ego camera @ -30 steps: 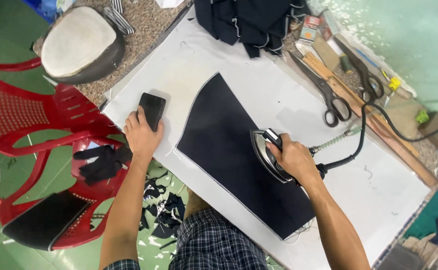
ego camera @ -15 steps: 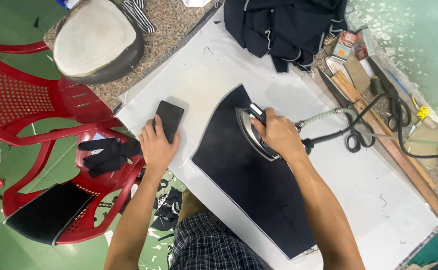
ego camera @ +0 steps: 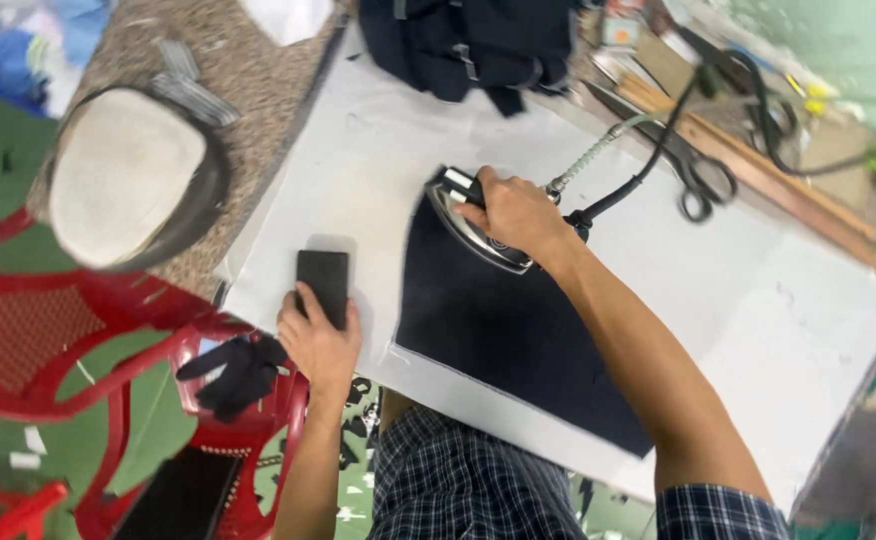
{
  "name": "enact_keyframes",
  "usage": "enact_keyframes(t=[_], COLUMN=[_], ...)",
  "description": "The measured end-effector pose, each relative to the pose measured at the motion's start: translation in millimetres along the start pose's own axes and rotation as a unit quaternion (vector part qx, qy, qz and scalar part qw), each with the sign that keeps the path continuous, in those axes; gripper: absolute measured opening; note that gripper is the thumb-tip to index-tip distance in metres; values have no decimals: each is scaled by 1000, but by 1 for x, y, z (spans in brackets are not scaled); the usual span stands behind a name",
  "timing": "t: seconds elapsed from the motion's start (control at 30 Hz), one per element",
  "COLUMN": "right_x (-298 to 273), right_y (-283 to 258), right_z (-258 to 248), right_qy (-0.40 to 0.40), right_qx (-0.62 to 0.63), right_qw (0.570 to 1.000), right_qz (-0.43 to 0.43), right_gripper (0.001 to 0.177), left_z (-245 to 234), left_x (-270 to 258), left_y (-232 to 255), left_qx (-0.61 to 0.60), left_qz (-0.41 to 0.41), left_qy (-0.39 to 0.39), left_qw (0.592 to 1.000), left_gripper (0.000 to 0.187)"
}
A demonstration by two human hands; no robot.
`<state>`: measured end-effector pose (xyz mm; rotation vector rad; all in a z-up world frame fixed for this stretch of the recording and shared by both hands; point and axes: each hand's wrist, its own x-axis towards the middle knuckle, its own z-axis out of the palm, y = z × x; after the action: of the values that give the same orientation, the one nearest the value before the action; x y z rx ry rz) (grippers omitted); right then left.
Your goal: The person irons a piece of dark fabric on a white work table, smoothing it with their hands and using a steam iron. They then use scissors to trim the edges of the fabric and place the cut piece on a red chair.
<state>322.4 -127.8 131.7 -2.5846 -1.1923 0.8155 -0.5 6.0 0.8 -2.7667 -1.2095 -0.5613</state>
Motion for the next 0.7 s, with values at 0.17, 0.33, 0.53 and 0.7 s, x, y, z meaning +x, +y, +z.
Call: enact_keyframes(t=[0.17,0.33,0.53,0.7], right_x=[-72,-172,-288,-364], right_y=[58,127,203,256], right_z=[27,34,40,43], right_qy=[-35,-67,-63,-60], right_qx=[-2,9,39,60], right_qw=[998,994,987,971], right_qz=[50,88,142,224], right_gripper=[53,49,42,45], left_z=[6,31,-20,-30], left_x=[-2,-9,-19,-57], left_y=[-3,-30,88,242], left_qx=[7,24,-187,-240], left_qz=[31,84,209,389], left_qy=[19,42,-50,-161], left_qw=[999,995,958,875], left_gripper=[78,82,68,74])
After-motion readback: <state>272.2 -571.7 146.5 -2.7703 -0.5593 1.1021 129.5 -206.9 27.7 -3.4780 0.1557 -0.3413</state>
